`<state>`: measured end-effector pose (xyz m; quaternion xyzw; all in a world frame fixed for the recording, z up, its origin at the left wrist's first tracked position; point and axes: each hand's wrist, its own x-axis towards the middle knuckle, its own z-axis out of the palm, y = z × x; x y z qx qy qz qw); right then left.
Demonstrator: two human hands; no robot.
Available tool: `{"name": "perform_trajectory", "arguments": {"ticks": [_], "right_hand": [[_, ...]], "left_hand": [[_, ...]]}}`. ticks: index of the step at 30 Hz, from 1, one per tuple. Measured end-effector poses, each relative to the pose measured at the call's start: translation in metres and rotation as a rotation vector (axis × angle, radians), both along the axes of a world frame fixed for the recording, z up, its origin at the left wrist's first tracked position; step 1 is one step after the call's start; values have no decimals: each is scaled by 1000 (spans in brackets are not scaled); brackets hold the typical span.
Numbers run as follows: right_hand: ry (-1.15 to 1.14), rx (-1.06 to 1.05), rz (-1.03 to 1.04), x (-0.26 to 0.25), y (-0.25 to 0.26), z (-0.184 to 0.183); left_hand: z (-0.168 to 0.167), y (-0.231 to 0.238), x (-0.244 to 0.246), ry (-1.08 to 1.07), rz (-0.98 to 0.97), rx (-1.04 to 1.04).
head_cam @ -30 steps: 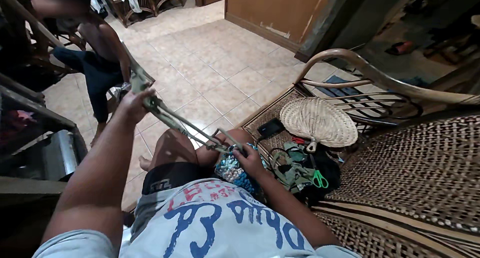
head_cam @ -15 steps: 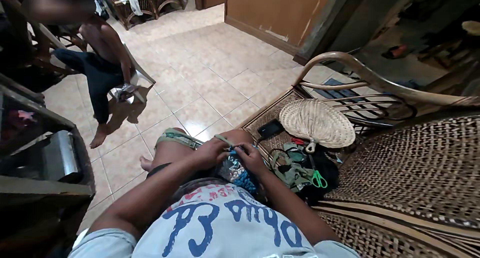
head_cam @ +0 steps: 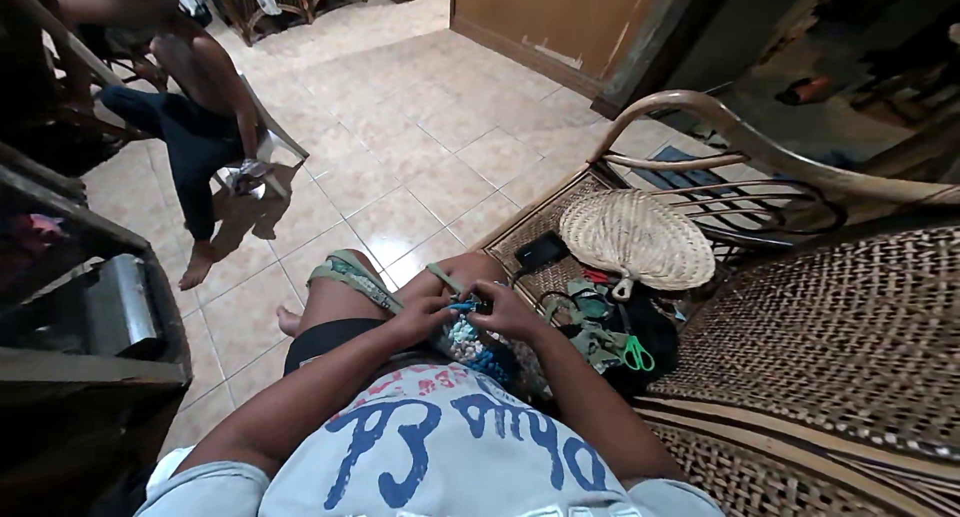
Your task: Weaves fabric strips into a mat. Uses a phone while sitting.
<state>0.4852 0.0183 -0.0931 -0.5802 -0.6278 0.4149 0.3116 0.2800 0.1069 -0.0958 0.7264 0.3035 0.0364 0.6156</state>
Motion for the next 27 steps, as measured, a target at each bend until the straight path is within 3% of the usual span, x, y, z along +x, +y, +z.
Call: {"name": "perform_trajectory", "arguments": {"ticks": [6, 10, 13, 17, 22, 27], "right_hand": [[-16, 72, -112, -8, -4, 3], [100, 146, -265, -19, -6, -4], [118, 131, -251, -18, -6, -3], [17, 130, -159, -5, -4, 4], [-144, 331, -224, -4, 0, -6], [89, 212, -333, -21, -7, -5]], "left_hand": [[3, -5, 3, -25, -13, 187], [6, -6, 3, -43, 7, 160], [4, -10, 5, -56, 51, 146], [3, -14, 7, -78, 116, 132], [0, -16, 7, -136, 113, 89], [-4, -17, 4, -162, 131, 177]]}}
